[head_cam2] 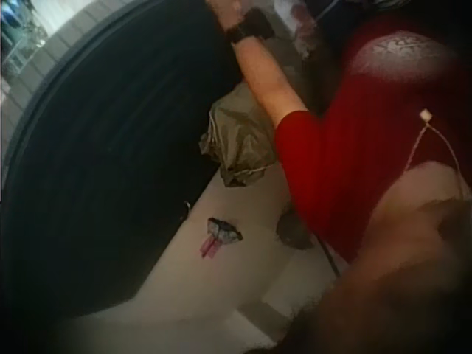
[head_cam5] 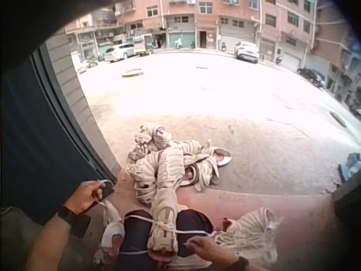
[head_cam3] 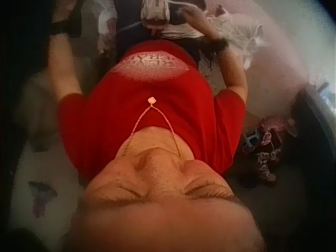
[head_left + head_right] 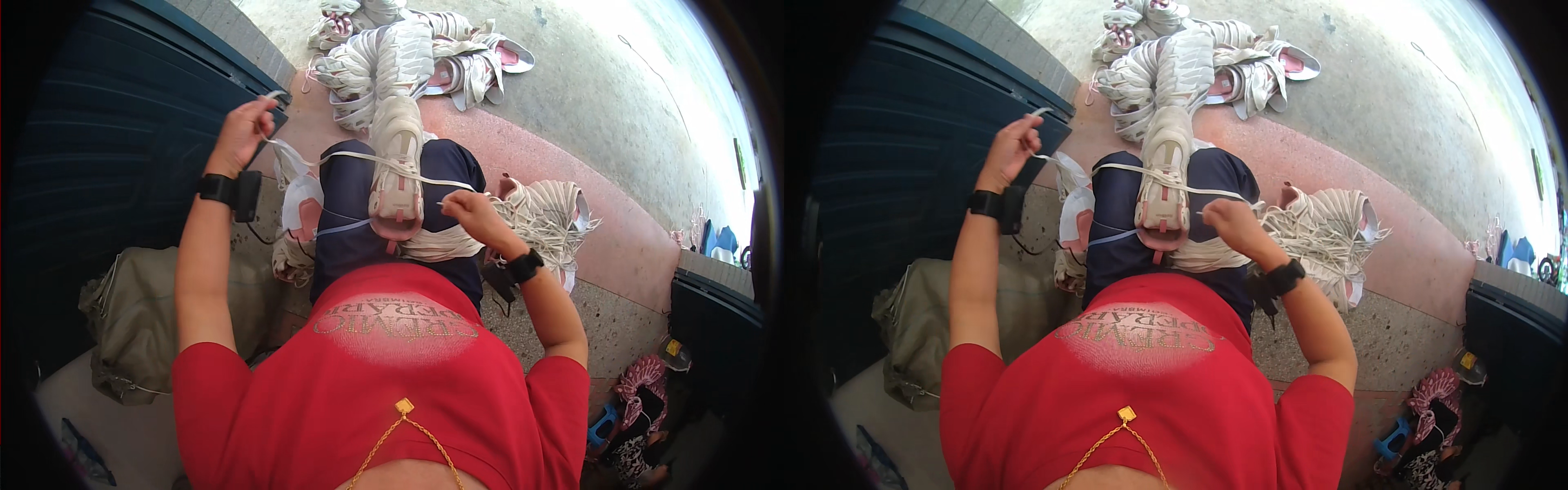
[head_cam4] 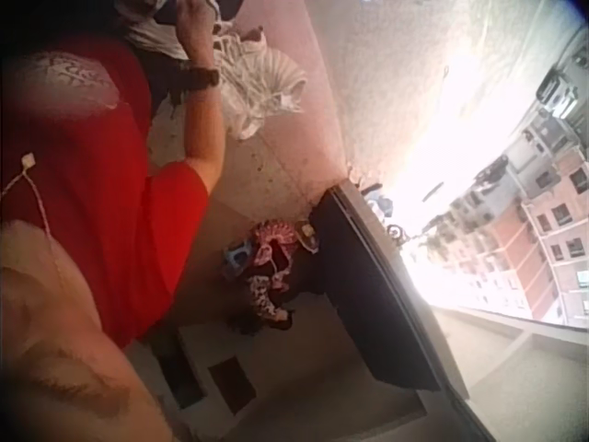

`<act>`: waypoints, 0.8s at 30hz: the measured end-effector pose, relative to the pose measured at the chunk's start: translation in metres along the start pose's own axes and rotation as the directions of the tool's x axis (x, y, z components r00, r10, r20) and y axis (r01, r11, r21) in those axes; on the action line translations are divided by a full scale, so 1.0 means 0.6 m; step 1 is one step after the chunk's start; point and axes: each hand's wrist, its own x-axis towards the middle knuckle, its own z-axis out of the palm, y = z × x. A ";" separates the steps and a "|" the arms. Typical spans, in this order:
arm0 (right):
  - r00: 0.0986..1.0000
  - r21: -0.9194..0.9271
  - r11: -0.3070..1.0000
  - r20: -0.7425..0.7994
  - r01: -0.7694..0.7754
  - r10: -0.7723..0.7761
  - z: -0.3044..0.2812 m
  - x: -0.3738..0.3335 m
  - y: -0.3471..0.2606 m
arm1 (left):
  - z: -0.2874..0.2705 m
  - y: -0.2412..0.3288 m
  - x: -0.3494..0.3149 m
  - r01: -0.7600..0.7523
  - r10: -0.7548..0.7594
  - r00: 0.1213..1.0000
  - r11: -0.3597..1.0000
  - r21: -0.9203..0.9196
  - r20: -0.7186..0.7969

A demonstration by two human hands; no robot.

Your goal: The person sits on the ground and laces a white sneaker held between their legs. They repeatedly thread the laces through the eyelets, pull them tight, and adjust the fit. The person works on one shoe at a time, surrounded by a pile of similar shoes.

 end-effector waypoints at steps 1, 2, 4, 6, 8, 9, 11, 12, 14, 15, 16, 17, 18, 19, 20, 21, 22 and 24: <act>0.998 -0.179 0.983 0.039 0.047 -0.040 0.023 0.018 -0.033 | 0.048 -0.041 -0.012 0.058 -0.068 0.994 0.991 0.122 0.084; 0.968 -0.270 0.936 -0.044 0.225 -0.246 0.043 0.038 -0.009 | 0.103 -0.072 -0.025 0.103 -0.137 0.971 0.980 0.172 0.197; 0.932 -0.433 0.878 -0.190 0.203 -0.309 0.061 0.064 0.015 | 0.180 -0.127 -0.052 0.177 -0.254 0.930 0.944 0.279 0.266; 0.909 -0.524 0.840 -0.270 0.138 -0.317 0.072 0.077 0.018 | 0.210 -0.166 -0.061 0.167 -0.289 0.917 0.904 0.393 0.275; 0.914 -0.566 0.820 -0.284 0.086 -0.291 0.081 0.080 0.011 | 0.220 -0.190 -0.064 0.136 -0.305 0.914 0.853 0.504 0.268; 0.915 -0.584 0.809 -0.291 0.061 -0.279 0.083 0.080 0.004 | 0.221 -0.197 -0.066 0.068 -0.247 0.931 0.840 0.538 0.267; 0.942 -0.623 0.782 -0.249 0.022 -0.225 0.081 0.083 -0.010 | 0.220 -0.208 -0.068 -0.063 -0.129 0.954 0.796 0.603 0.271; 0.952 -0.641 0.767 -0.233 0.002 -0.196 0.081 0.085 -0.013 | 0.219 -0.208 -0.069 -0.091 -0.106 0.960 0.755 0.649 0.257; 0.927 -0.699 0.699 -0.144 0.152 -0.347 0.079 0.091 -0.003 | 0.215 -0.205 -0.069 -0.139 -0.056 0.971 0.663 0.735 0.233; 0.903 -0.721 0.654 -0.095 0.228 -0.419 0.077 0.095 -0.005 | 0.213 -0.202 -0.072 -0.156 -0.020 0.976 0.625 0.765 0.215; 0.875 -0.799 0.537 -0.027 0.271 -0.483 0.075 0.098 -0.007 | 0.211 -0.199 -0.076 -0.171 0.017 0.980 0.585 0.793 0.198; 0.877 -0.818 0.511 -0.015 0.265 -0.479 0.074 0.098 -0.009 | 0.211 -0.196 -0.080 -0.184 0.055 0.981 0.543 0.819 0.184; 0.878 -0.835 0.484 0.000 0.263 -0.478 0.072 0.097 -0.018 | 0.209 -0.193 -0.083 -0.186 0.062 0.981 0.533 0.826 0.181; 0.879 -0.851 0.456 0.014 0.260 -0.476 0.071 0.096 -0.022 | 0.208 -0.191 -0.085 -0.189 0.070 0.981 0.522 0.832 0.180; 0.887 -0.846 0.485 -0.031 0.222 -0.461 0.076 0.097 -0.009 | 0.207 -0.191 -0.087 -0.193 0.076 0.981 0.511 0.838 0.179; 0.898 -0.829 0.531 -0.084 0.178 -0.432 0.077 0.096 -0.007 | 0.209 -0.191 -0.086 -0.203 0.089 0.979 0.466 0.861 0.183; 0.907 -0.808 0.575 -0.137 0.131 -0.399 0.078 0.093 -0.006 | 0.210 -0.193 -0.084 -0.213 0.100 0.977 0.420 0.882 0.188; 0.896 -0.767 0.639 -0.242 0.059 -0.373 0.080 0.092 -0.004 | 0.212 -0.200 -0.079 -0.266 0.153 0.962 0.321 0.909 0.227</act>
